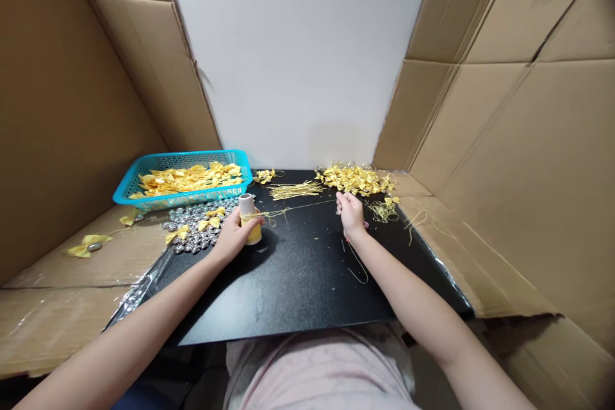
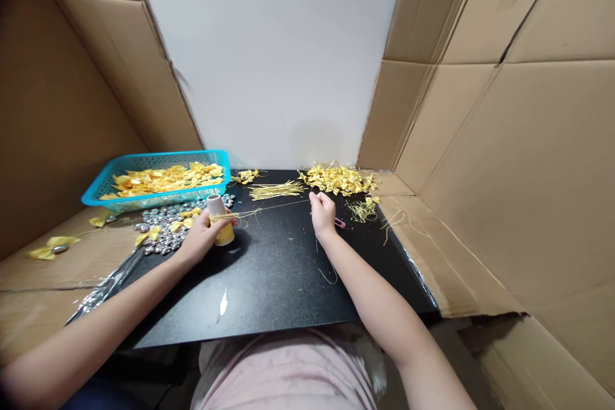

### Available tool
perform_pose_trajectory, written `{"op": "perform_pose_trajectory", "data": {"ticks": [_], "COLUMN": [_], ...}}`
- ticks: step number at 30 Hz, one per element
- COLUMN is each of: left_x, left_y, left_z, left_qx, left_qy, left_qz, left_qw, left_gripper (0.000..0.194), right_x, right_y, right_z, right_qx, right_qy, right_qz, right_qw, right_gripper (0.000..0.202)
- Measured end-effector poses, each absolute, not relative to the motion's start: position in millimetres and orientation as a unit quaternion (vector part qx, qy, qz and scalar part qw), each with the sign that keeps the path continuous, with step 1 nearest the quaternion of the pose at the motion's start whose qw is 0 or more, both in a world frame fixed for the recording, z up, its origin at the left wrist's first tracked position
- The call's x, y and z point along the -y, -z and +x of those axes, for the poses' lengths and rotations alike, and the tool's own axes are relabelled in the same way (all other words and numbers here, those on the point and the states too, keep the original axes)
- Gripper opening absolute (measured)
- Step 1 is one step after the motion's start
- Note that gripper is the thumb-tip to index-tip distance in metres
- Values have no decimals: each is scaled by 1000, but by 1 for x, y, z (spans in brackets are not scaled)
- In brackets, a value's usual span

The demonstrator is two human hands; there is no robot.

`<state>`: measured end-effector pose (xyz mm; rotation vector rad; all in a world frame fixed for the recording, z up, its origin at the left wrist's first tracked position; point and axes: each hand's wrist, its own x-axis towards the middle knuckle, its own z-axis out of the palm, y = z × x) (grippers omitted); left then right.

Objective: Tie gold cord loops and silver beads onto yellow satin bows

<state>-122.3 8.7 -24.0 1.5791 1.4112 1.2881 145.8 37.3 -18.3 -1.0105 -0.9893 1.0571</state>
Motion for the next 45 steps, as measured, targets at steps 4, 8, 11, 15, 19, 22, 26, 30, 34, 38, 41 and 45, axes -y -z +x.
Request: {"op": "perform_pose_trajectory", "data": {"ticks": [4, 8, 11, 15, 19, 22, 26, 30, 34, 38, 41, 45], "left_x": [-9, -8, -8, -8, -10, -13, -6, 12, 16, 11, 10, 13], "left_y": [24, 21, 20, 22, 26, 29, 23, 11, 15, 25, 25, 19], "left_z": [-122, -121, -122, -123, -127, -135, -144, -129, -106, -103, -106, -108], "left_qx": [-546, -542, -540, -538, -534, -493, -380, -332, -354, -379, -378, -370], "left_qy": [-484, -480, -476, -465, -441, -465, -544, -490, -385, -325, -332, -364], "left_qz": [603, 612, 618, 638, 661, 693, 747, 768, 803, 813, 810, 808], "left_qw": [322, 316, 316, 297, 289, 248, -22, -245, -286, -301, -301, -279], "left_gripper": [39, 36, 34, 30, 31, 50, 67, 35, 20, 7, 8, 8], "right_x": [-33, -27, -25, -24, -24, -24, -25, -26, -25, -24, -26, -25], "right_y": [5, -5, -6, -5, -4, -3, -2, -1, 0, -1, 3, 15], "right_z": [147, 147, 148, 148, 148, 149, 149, 149, 150, 148, 145, 138], "right_qx": [357, 328, 324, 323, 328, 329, 329, 330, 335, 366, 447, 554], "right_qy": [-579, -704, -730, -739, -739, -740, -741, -743, -745, -729, -642, -256], "right_qz": [-345, -261, -233, -218, -221, -218, -215, -209, -197, -198, -295, -504], "right_qw": [647, 573, 555, 550, 545, 545, 544, 544, 543, 543, 548, 612], "right_gripper": [27, 31, 38, 43, 43, 40, 37, 34, 34, 37, 32, 15]}}
